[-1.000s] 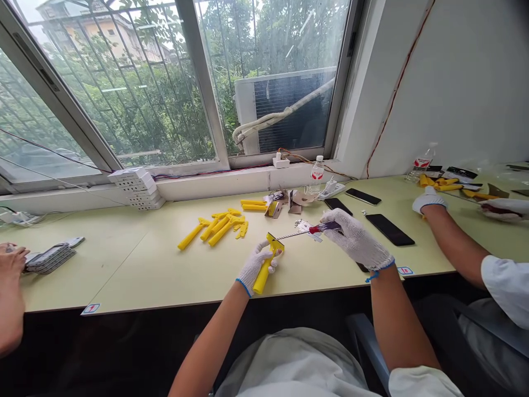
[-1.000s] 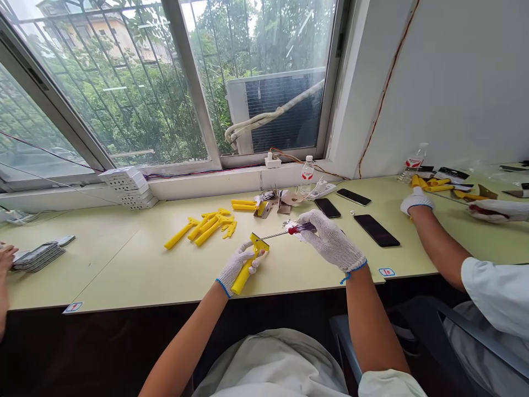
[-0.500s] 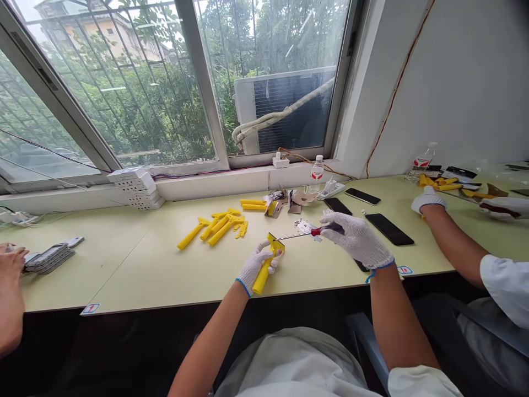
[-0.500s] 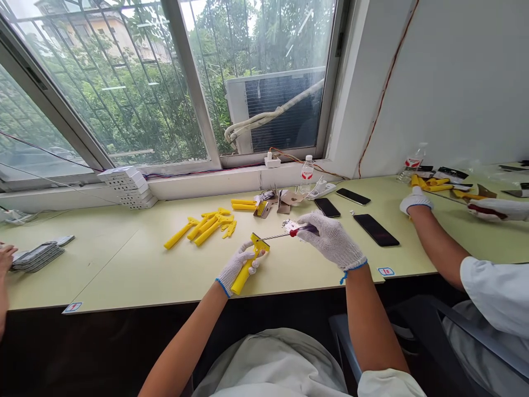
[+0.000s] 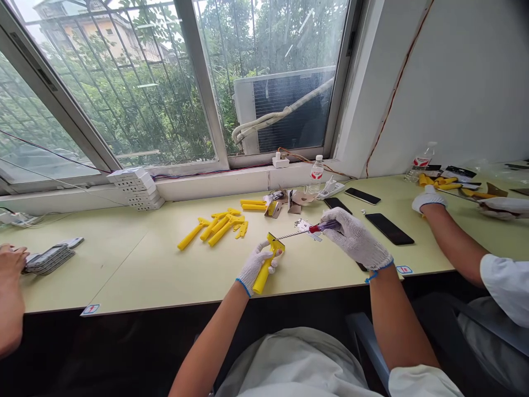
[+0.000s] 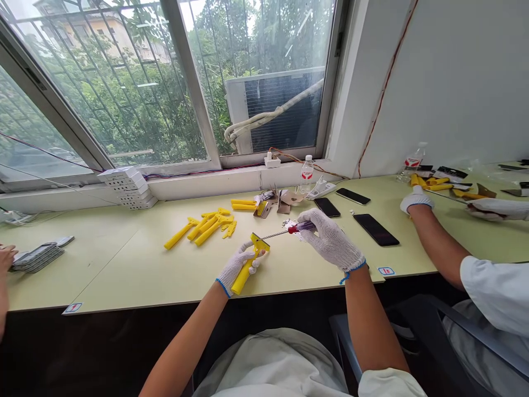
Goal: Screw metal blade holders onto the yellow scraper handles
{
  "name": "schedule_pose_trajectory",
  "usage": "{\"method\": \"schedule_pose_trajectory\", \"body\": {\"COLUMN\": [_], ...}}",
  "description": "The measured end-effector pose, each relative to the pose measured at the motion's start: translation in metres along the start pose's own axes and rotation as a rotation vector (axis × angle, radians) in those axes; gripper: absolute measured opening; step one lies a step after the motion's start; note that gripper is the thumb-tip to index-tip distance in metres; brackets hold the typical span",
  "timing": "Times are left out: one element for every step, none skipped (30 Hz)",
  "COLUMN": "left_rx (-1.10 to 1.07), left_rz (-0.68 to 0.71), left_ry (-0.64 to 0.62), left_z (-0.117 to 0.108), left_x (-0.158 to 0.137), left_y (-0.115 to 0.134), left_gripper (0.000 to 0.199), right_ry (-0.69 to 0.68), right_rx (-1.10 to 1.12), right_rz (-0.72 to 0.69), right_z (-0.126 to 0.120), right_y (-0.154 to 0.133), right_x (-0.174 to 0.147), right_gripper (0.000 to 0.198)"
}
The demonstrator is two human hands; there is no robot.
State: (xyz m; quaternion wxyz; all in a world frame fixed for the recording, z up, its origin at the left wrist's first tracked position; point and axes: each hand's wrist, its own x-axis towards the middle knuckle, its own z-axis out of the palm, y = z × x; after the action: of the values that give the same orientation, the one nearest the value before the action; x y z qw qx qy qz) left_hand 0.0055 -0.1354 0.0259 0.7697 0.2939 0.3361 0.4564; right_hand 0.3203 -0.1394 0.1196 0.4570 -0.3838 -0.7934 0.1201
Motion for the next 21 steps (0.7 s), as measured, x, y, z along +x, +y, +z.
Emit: {"method": "schedule_pose_trajectory", "body": {"left_rx": [0.001, 0.003, 0.004, 0.005, 0.004, 0.002, -0.002, -0.005, -0.007, -0.007, -0.006, -0.002, 0.002, 0.007, 0.011, 0.014, 0.014, 0.012, 0.01, 0.006, 0.002], "left_rz": [0.002, 0.002, 0.002, -0.001, -0.007, -0.013, -0.017, -0.019, -0.019, -0.017, -0.014, -0.013, -0.013, -0.012, -0.012, -0.011, -0.01, -0.008, -0.007, -0.007, -0.008], "left_ry": [-0.002, -0.003, -0.004, -0.002, 0.002, 0.005, 0.008, 0.008, 0.007, 0.004, 0.0, -0.003, -0.007, -0.009, -0.009, -0.008, -0.005, -0.003, -0.001, 0.0, 0.0], "left_z": [0.0, 0.0, 0.0, -0.001, -0.001, -0.001, -0.002, -0.003, -0.003, -0.004, -0.005, -0.005, -0.005, -0.005, -0.005, -0.005, -0.005, -0.004, -0.004, -0.004, -0.004], "left_x": [0.0, 0.0, 0.001, 0.002, 0.002, 0.003, 0.004, 0.004, 0.005, 0.005, 0.005, 0.005, 0.005, 0.004, 0.004, 0.003, 0.003, 0.003, 0.003, 0.003, 0.003], "left_y": [0.0, 0.0, 0.0, -0.001, -0.001, -0.001, -0.001, -0.001, -0.001, -0.001, -0.001, -0.001, -0.001, -0.001, 0.0, 0.0, 0.0, 0.0, 0.0, -0.001, -0.001], "left_gripper": [0.08, 0.08, 0.08, 0.081, 0.081, 0.081, 0.081, 0.08, 0.08, 0.079, 0.078, 0.077, 0.076, 0.075, 0.074, 0.074, 0.074, 0.074, 0.074, 0.074, 0.075], "right_ry": [0.004, 0.01, 0.02, 0.027, 0.029, 0.026, 0.021, 0.014, 0.009, 0.009, 0.017, 0.029, 0.043, 0.058, 0.071, 0.079, 0.083, 0.083, 0.08, 0.075, 0.069], "right_rx": [0.001, -0.001, -0.002, -0.007, -0.023, -0.051, -0.088, -0.132, -0.171, -0.202, -0.22, -0.227, -0.231, -0.231, -0.228, -0.224, -0.218, -0.21, -0.202, -0.193, -0.185], "right_rz": [0.016, 0.031, 0.042, 0.05, 0.053, 0.057, 0.063, 0.079, 0.099, 0.122, 0.143, 0.162, 0.174, 0.181, 0.182, 0.181, 0.176, 0.169, 0.16, 0.15, 0.141], "right_z": [0.0, 0.0, 0.0, 0.0, 0.0, 0.0, -0.001, -0.001, -0.002, -0.002, -0.002, -0.002, -0.002, -0.001, -0.001, 0.0, 0.0, 0.0, -0.001, -0.001, -0.002], "right_y": [0.001, 0.003, 0.004, 0.005, 0.005, 0.005, 0.004, 0.003, 0.001, 0.0, -0.001, -0.001, -0.002, -0.002, -0.001, -0.002, -0.002, -0.002, -0.003, -0.004, -0.005], "right_x": [0.0, -0.001, -0.001, -0.002, -0.002, -0.002, -0.002, -0.002, -0.001, 0.0, 0.001, 0.002, 0.002, 0.003, 0.003, 0.003, 0.002, 0.001, 0.0, -0.001, -0.002], "right_gripper": [0.017, 0.02, 0.022, 0.024, 0.024, 0.022, 0.02, 0.021, 0.024, 0.027, 0.027, 0.027, 0.026, 0.026, 0.028, 0.031, 0.033, 0.034, 0.036, 0.037, 0.037]}}
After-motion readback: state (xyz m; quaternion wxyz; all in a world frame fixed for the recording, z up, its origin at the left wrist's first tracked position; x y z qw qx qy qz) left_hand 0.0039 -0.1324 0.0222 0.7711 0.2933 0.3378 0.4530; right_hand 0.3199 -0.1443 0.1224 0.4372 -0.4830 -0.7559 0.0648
